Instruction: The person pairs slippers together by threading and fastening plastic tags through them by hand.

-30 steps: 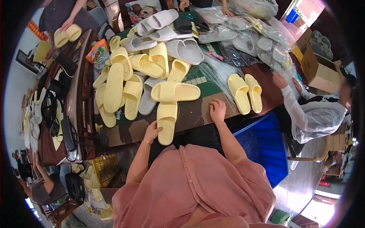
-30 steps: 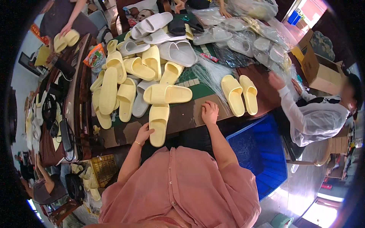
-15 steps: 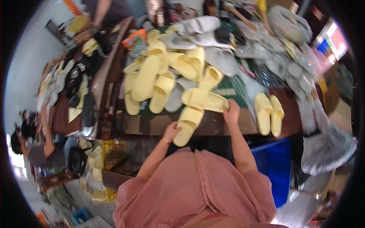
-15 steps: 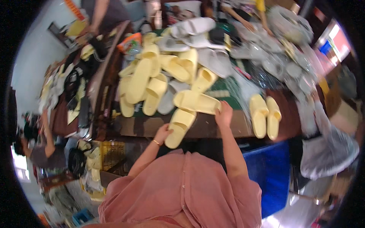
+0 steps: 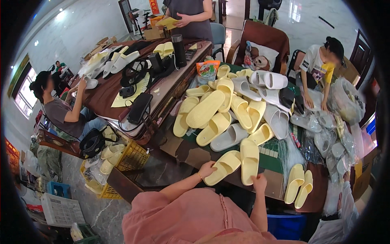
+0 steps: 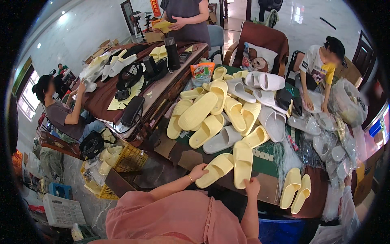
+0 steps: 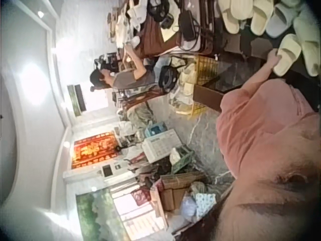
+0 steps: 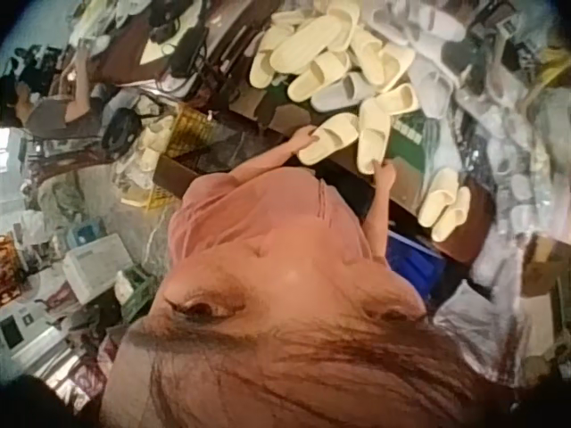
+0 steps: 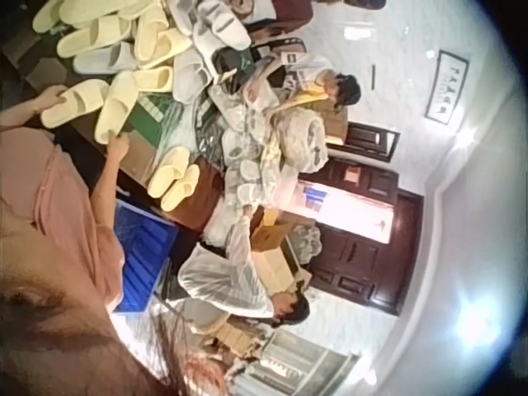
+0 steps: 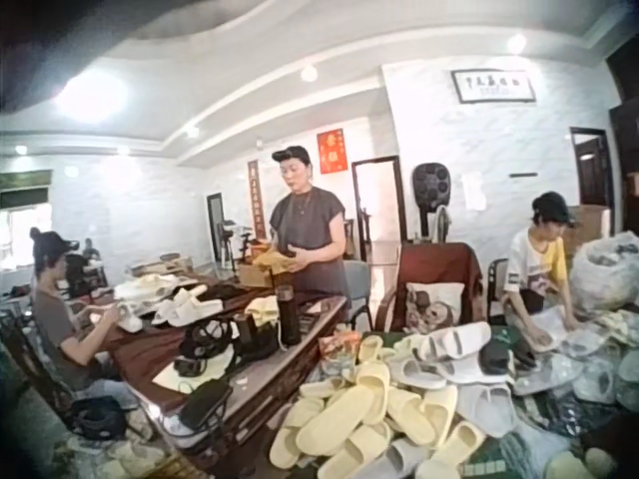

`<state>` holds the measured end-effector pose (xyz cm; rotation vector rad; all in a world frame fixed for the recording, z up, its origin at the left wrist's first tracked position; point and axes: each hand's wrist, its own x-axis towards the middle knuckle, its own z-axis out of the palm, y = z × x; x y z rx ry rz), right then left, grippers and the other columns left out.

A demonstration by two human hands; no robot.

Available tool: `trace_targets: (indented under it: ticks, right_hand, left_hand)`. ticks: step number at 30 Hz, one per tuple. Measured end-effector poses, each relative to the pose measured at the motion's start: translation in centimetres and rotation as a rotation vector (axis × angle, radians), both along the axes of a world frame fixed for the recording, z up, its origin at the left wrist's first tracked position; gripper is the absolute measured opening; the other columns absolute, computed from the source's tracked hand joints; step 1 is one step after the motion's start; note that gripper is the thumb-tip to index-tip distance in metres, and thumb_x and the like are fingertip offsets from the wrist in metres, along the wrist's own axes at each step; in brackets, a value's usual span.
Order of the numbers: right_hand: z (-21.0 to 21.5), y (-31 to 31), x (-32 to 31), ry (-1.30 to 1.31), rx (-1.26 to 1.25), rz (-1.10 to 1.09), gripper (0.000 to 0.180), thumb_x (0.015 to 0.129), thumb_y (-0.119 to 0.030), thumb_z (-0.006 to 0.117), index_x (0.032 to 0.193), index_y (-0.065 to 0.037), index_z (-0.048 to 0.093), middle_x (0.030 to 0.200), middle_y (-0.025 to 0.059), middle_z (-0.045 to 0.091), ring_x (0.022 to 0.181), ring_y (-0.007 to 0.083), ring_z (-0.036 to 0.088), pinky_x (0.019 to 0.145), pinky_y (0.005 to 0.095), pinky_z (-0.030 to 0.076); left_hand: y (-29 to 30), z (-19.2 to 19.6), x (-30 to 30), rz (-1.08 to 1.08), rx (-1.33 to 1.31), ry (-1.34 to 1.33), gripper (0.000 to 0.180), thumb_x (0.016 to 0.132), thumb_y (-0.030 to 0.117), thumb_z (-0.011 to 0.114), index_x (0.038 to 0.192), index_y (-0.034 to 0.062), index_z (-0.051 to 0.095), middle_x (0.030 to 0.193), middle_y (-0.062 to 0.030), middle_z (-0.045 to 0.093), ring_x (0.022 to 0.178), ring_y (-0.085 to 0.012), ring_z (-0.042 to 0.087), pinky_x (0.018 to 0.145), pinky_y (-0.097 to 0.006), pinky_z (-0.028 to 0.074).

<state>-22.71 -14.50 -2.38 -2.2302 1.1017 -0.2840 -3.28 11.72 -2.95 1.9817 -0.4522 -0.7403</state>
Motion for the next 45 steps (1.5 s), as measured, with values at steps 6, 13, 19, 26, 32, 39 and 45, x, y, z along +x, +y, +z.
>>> trace_targets:
  ticks: [6,13,19,26,32,39,45]
  right_hand:
    - [0.8,4.0,-3.9,0.283,0.237,0.172,0.045,0.07,-0.044,0.069,0.081,0.0,0.067,0.079,0.0198,0.066,0.077,0.0335,0.065,0.068,0.0418,0.05]
    - [4.0,8.2,-2.2,0.338,0.265,0.238,0.045,0.074,-0.045,0.066,0.092,-0.003,0.069,0.087,0.0188,0.067,0.083,0.0297,0.066,0.073,0.0383,0.05]
    - [4.3,8.2,-1.5,0.419,0.193,0.371,0.047,0.076,-0.047,0.059,0.083,-0.002,0.07,0.079,0.023,0.065,0.079,0.0353,0.065,0.072,0.0423,0.05]
    - [5.1,7.2,-0.3,0.506,0.17,0.395,0.048,0.076,-0.048,0.058,0.082,-0.002,0.07,0.079,0.0219,0.065,0.078,0.036,0.064,0.072,0.0435,0.05]
    - [4.4,7.1,1.0,0.377,0.104,0.425,0.046,0.077,-0.047,0.058,0.08,-0.002,0.07,0.078,0.0209,0.065,0.078,0.0358,0.064,0.072,0.0437,0.05]
    - [3.5,7.1,4.1,0.485,-0.03,0.488,0.042,0.076,-0.044,0.059,0.08,-0.003,0.07,0.074,0.0159,0.067,0.075,0.0297,0.066,0.07,0.0405,0.051]
    - [5.3,7.0,4.3,0.48,0.103,0.519,0.036,0.078,-0.038,0.057,0.079,-0.004,0.07,0.059,0.0123,0.064,0.055,0.0228,0.064,0.059,0.0347,0.052]
  left_hand:
    - [-0.8,-0.7,-1.8,0.151,-0.059,-0.022,0.043,0.078,0.021,0.064,0.115,0.0015,0.056,0.105,-0.0162,0.063,0.095,-0.0278,0.062,0.082,-0.035,0.048]
    - [-2.2,1.0,-4.3,0.146,0.055,-0.182,0.05,0.075,0.02,0.065,0.12,0.0032,0.05,0.111,-0.0165,0.057,0.101,-0.0335,0.056,0.088,-0.039,0.045]
    - [-2.8,4.4,-4.4,0.108,0.016,-0.618,0.042,0.077,0.014,0.062,0.115,0.0045,0.05,0.112,-0.0168,0.05,0.104,-0.0345,0.049,0.09,-0.04,0.041]
    - [-3.1,4.1,-4.4,0.01,0.028,-0.549,0.027,0.079,0.016,0.061,0.103,0.005,0.054,0.101,-0.0138,0.052,0.093,-0.0319,0.054,0.079,-0.038,0.045]
    - [-4.0,2.3,-5.7,-0.183,0.026,-0.713,0.033,0.081,0.029,0.061,0.104,0.0062,0.056,0.102,-0.0148,0.053,0.093,-0.0324,0.054,0.08,-0.041,0.045]
    - [-6.5,5.5,-3.8,-0.389,0.285,-0.655,0.038,0.081,0.041,0.058,0.091,0.0051,0.063,0.086,-0.0161,0.062,0.08,-0.0317,0.061,0.072,-0.042,0.049]
    - [-7.6,4.8,-4.4,-0.51,0.302,-0.612,0.042,0.081,0.04,0.049,0.075,0.0022,0.068,0.072,-0.017,0.064,0.065,-0.0324,0.062,0.062,-0.042,0.05]
